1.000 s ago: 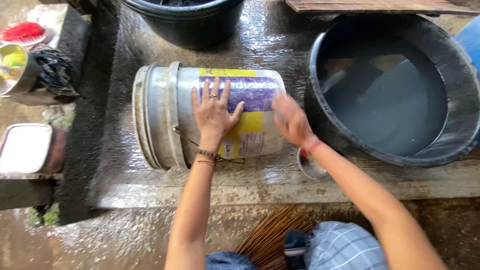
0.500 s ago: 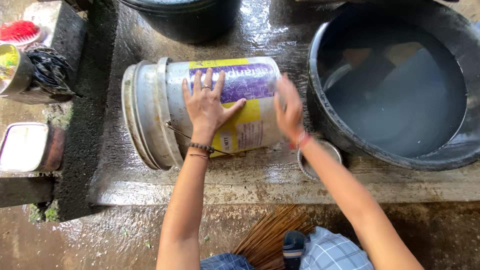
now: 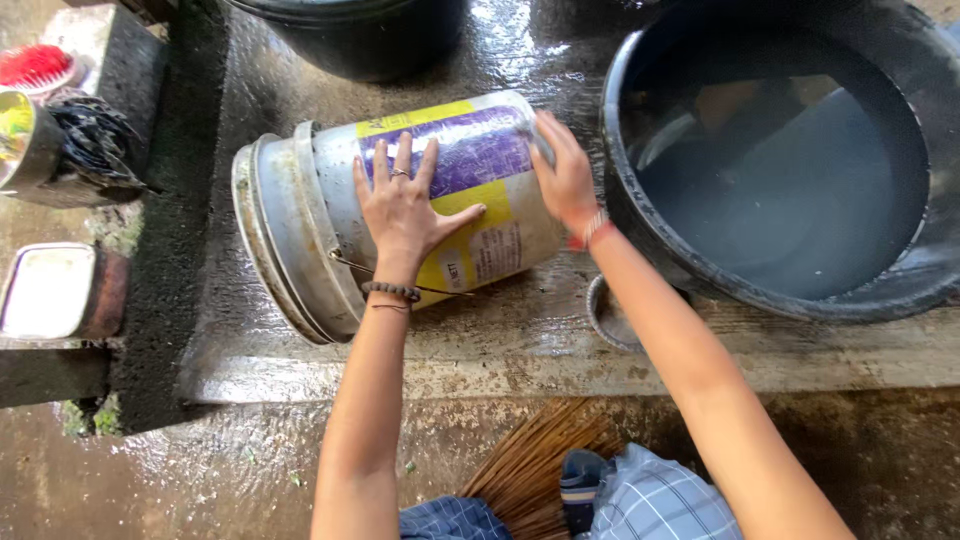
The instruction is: The person scrubs the exterior and interior of a plastic bucket and its lid using a scouring pad and water.
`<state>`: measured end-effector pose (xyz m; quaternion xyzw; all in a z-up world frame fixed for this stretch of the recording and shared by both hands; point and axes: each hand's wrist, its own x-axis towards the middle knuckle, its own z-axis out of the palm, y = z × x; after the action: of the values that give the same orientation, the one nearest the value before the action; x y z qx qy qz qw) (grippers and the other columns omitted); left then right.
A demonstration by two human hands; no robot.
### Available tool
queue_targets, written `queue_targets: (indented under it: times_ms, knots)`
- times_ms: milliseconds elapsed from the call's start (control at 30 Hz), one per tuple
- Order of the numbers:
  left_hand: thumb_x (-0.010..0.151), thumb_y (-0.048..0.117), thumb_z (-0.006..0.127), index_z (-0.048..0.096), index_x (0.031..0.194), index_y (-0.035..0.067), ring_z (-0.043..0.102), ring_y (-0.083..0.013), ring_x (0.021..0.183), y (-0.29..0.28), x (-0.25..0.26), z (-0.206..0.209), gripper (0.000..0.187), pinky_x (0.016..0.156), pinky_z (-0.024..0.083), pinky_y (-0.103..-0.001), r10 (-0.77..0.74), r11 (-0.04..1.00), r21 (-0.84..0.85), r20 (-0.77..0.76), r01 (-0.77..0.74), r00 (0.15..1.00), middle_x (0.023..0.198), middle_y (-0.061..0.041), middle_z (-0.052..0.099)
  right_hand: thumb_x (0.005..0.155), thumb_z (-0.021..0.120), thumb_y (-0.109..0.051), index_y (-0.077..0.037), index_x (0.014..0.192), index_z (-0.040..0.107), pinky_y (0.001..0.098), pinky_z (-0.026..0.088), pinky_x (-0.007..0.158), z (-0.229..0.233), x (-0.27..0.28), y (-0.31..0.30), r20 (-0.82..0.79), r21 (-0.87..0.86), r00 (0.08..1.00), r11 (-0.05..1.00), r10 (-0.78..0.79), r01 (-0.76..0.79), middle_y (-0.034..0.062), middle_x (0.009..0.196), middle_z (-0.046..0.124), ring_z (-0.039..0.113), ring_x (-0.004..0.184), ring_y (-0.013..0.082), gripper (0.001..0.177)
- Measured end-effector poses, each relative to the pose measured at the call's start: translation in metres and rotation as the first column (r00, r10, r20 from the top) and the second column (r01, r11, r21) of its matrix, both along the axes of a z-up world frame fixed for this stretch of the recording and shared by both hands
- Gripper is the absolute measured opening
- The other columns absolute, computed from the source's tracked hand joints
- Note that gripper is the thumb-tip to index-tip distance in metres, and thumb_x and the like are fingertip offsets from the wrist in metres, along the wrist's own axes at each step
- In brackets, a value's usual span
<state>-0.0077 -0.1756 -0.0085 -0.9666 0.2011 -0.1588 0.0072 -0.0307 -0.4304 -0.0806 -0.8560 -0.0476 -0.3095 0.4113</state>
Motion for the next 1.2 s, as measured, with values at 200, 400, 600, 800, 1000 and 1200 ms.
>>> queue_targets:
  times_ms: [200,400,600,800,1000,1200]
  knots:
    - [0.059,0.104,0.051,0.043,0.156,0.029,0.03,-0.0353,0.149,-0.001,-0.006,0.002,0.123,0.119,0.014,-0.065,0.016,1.0,-0.021,-0.005,-0.016,1.0,0.16,-0.009,0.04,0.107,0.054,-0.011,-0.003,0.155,0.044,0.0442,0.033,0.126,-0.042,-0.084,0.014,0.1,-0.121,0.994,0.992,0.034,-0.021,0.0214,0.164,0.037,0.037,0.153,0.0358,0.05]
    - [0.055,0.105,0.053,0.042,0.155,0.029,0.03,-0.0353,0.149,-0.002,-0.006,0.003,0.127,0.12,0.014,-0.063,0.031,1.0,-0.005,-0.042,-0.031,0.999,0.159,-0.009,0.04,0.108,0.053,-0.007,-0.001,0.156,0.043,0.0436,0.036,0.125,-0.063,-0.088,0.022,0.112,-0.016,0.993,0.999,-0.032,0.034,0.0201,0.163,0.039,0.04,0.152,0.0354,0.049]
    - [0.057,0.106,0.05,0.034,0.159,0.029,0.027,-0.0364,0.154,-0.002,-0.009,0.003,0.129,0.124,0.009,-0.062,0.034,0.999,-0.018,-0.06,-0.035,0.998,0.165,-0.01,0.036,0.106,0.058,-0.011,0.0,0.138,0.06,0.0432,0.048,0.113,-0.027,-0.012,0.013,0.146,-0.064,0.97,0.977,-0.194,0.205,0.0224,0.144,0.057,0.057,0.134,0.0398,0.034]
    - [0.06,0.101,0.047,0.02,0.162,0.024,0.002,-0.0363,0.154,-0.006,-0.036,-0.015,0.131,0.122,-0.002,-0.059,0.033,0.999,0.019,-0.089,-0.032,0.995,0.169,-0.014,0.014,0.108,0.059,-0.019,0.001,0.142,0.051,0.0454,0.05,0.105,-0.071,-0.086,0.006,0.076,-0.118,0.988,0.982,-0.138,0.146,0.0259,0.134,0.06,0.06,0.124,0.0426,0.04]
    - [0.072,0.08,0.062,0.036,0.155,0.016,0.011,-0.0407,0.149,0.008,-0.054,-0.014,0.108,0.119,0.009,-0.054,-0.129,0.976,-0.188,-0.07,0.114,0.989,0.161,-0.023,0.025,0.093,0.068,-0.049,-0.003,0.133,0.06,0.0475,0.053,0.09,-0.055,-0.073,-0.007,-0.319,0.012,0.912,0.961,-0.257,0.275,0.024,0.11,0.071,0.068,0.105,0.0424,0.062]
    - [0.094,0.029,0.071,0.072,0.115,0.002,0.062,-0.0327,0.122,0.089,-0.071,0.013,0.035,0.109,0.047,-0.044,0.06,0.612,-0.79,0.006,-0.032,0.998,0.125,-0.019,0.07,0.079,0.068,-0.071,-0.005,0.118,0.073,0.0485,0.055,0.087,-0.037,-0.056,-0.016,-0.514,-0.121,0.799,0.949,-0.311,0.292,0.0254,0.106,0.073,0.069,0.103,0.0425,0.077]
